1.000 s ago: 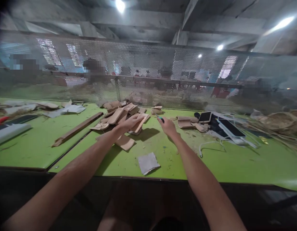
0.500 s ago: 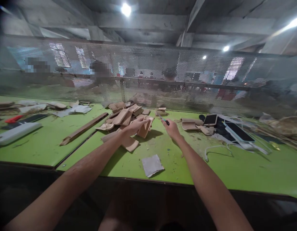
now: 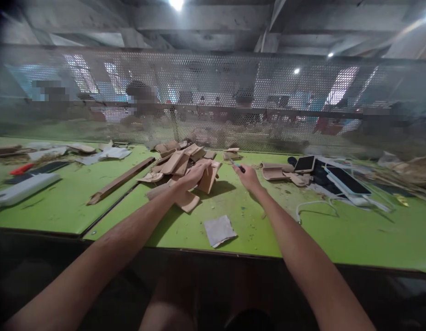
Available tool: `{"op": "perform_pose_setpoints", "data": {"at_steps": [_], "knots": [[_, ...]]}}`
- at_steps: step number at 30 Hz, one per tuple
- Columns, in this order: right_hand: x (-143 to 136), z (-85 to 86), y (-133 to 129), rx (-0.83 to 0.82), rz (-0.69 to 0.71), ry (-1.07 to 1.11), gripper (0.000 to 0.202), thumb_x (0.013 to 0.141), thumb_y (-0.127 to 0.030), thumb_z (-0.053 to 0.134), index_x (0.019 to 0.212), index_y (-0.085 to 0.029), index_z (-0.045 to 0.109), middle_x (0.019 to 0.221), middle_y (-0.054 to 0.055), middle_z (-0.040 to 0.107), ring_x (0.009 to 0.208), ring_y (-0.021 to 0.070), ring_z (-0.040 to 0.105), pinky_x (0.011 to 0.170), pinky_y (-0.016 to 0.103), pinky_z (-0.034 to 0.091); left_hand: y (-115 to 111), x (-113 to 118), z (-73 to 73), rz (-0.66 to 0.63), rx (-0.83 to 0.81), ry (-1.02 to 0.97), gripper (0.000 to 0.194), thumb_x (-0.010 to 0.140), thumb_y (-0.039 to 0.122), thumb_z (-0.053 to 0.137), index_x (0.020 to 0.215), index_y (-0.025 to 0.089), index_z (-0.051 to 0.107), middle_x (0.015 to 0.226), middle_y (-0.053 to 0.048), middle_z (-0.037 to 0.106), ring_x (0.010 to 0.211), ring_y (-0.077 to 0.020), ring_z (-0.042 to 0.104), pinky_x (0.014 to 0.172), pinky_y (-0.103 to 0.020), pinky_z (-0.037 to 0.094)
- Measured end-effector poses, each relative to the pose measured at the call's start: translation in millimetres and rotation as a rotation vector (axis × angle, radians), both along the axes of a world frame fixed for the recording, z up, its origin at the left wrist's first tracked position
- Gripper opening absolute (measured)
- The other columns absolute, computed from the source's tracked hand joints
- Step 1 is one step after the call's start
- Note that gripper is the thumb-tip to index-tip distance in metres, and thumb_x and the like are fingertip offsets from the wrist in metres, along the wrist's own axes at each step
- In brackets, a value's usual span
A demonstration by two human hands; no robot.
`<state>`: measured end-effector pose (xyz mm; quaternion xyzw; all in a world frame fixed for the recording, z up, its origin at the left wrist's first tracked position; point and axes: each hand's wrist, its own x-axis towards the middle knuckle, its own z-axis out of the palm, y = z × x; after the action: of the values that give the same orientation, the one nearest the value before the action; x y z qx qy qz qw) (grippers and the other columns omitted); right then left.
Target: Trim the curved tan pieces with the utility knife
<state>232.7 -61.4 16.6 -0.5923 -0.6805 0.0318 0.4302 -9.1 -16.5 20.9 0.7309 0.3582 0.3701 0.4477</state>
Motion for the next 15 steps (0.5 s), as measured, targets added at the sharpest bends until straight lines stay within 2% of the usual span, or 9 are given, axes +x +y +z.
{"op": "perform_pose_setpoints", "data": {"at_steps": [3,7,10,12,15], "knots": [[-0.8,-0.6,-0.6,-0.002,0.003,-0.008,0.049,0.089,-0.065,0.042,0.063,-0.023,0.043,0.06,-0.001,0.046,0.061,0.0159,0.043,0.058,0.03,0.029,-7.2,-0.4,3.7,0.09,0.112,-0.004,0.029,0.097,0.044,0.044,0.083,0.02,0.054,0.092,-0.004,0.062,0.094,-0.0189,0.054,0.079,-0.025,0.043],[-1.7,-1.2,-0.9,-0.008,0.008,-0.005,0.052,0.088,-0.069,0.041,0.062,-0.024,0.042,0.059,-0.001,0.045,0.06,0.0161,0.042,0.058,0.031,0.029,-3.1,3.7,0.8,0.082,0.149,0.079,0.032,0.097,0.036,0.04,0.07,0.02,0.045,0.072,-0.002,0.053,0.072,-0.0159,0.048,0.066,-0.026,0.039],[-1.7,-1.4,-0.4,-0.008,0.004,-0.014,0.053,0.088,-0.072,0.04,0.063,-0.024,0.043,0.058,-0.001,0.045,0.059,0.0162,0.041,0.058,0.031,0.03,2.5,6.5,-1.6,0.097,0.132,0.078,0.03,0.095,0.035,0.042,0.069,0.019,0.048,0.07,-0.001,0.053,0.067,-0.0143,0.047,0.062,-0.025,0.037],[-1.6,-1.5,-0.3,-0.011,-0.005,-0.009,0.053,0.088,-0.072,0.04,0.064,-0.024,0.045,0.058,-0.001,0.045,0.06,0.0161,0.042,0.058,0.031,0.03,4.8,7.3,-1.5,0.063,0.097,0.098,0.03,0.093,0.036,0.046,0.071,0.017,0.054,0.071,-0.001,0.058,0.067,-0.0144,0.05,0.062,-0.024,0.037],[-1.9,-1.8,-0.7,-0.005,-0.007,0.003,0.051,0.088,-0.068,0.042,0.065,-0.023,0.048,0.06,-0.001,0.046,0.061,0.0158,0.043,0.059,0.031,0.031,6.9,6.7,-0.1,-0.11,0.1,0.164,0.03,0.088,0.041,0.056,0.078,0.015,0.065,0.072,-0.003,0.063,0.069,-0.0147,0.054,0.062,-0.023,0.039]]}}
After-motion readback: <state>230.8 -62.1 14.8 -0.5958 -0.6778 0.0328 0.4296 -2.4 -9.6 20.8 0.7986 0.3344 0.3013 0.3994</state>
